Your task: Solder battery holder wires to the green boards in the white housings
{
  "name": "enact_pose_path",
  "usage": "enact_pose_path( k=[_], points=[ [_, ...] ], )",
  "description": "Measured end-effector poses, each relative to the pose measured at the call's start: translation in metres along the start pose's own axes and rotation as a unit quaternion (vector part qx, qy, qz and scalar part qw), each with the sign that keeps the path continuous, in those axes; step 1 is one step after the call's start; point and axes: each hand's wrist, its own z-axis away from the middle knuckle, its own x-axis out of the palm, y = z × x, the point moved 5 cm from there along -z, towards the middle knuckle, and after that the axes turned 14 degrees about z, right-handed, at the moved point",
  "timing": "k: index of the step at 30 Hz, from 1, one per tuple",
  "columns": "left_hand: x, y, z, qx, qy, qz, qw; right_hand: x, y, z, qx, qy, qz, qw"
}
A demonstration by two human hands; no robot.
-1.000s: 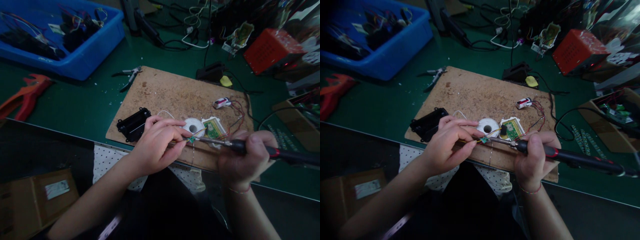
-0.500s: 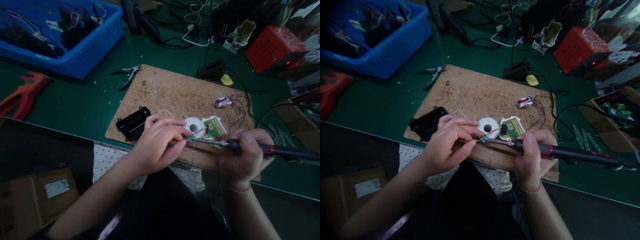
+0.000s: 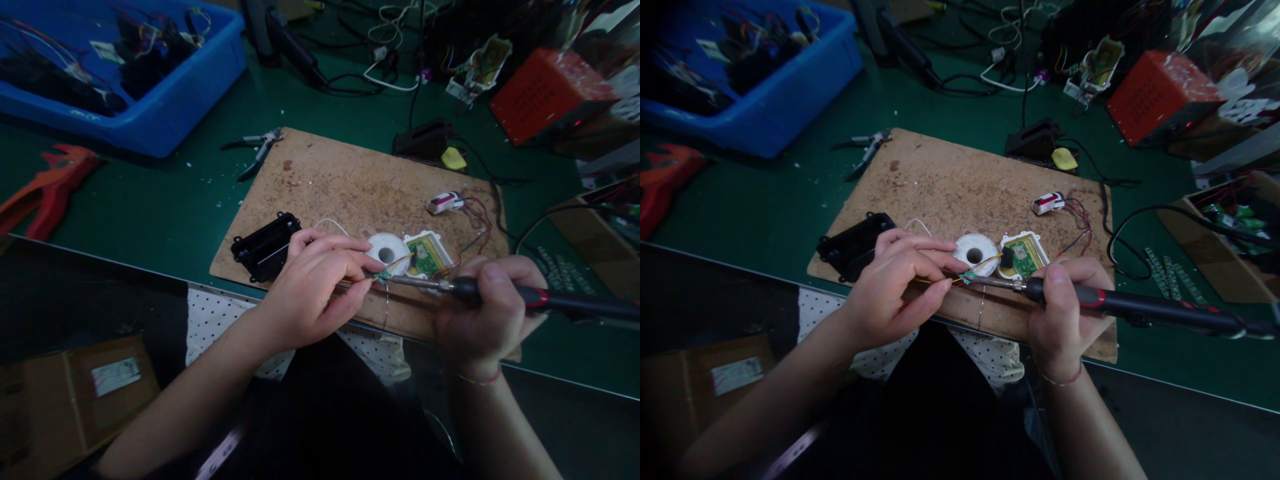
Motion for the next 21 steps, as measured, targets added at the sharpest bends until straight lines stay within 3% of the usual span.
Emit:
enact_pose_path(
  k=[6, 12, 21],
  points=[
    [-0.0001, -0.0009, 0.0010, 0.001, -0.002, 0.001, 1.000, 0.0021, -0.0006, -0.0007, -0.009, -0.012, -0.009, 1.000],
    [0.0007, -0.0024, 0.0012, -0.009, -0.011, -0.001, 1.000, 0.0002, 0.0029, -0.0028, -0.009, 0.025, -0.056, 0.998],
    [0.0003, -0.0004, 0.0008, -0.003, -0.003, 0.006, 1.000, -0.0005, 0.0004, -0.0037, -0.048, 0.047, -0.028, 0.997]
  ],
)
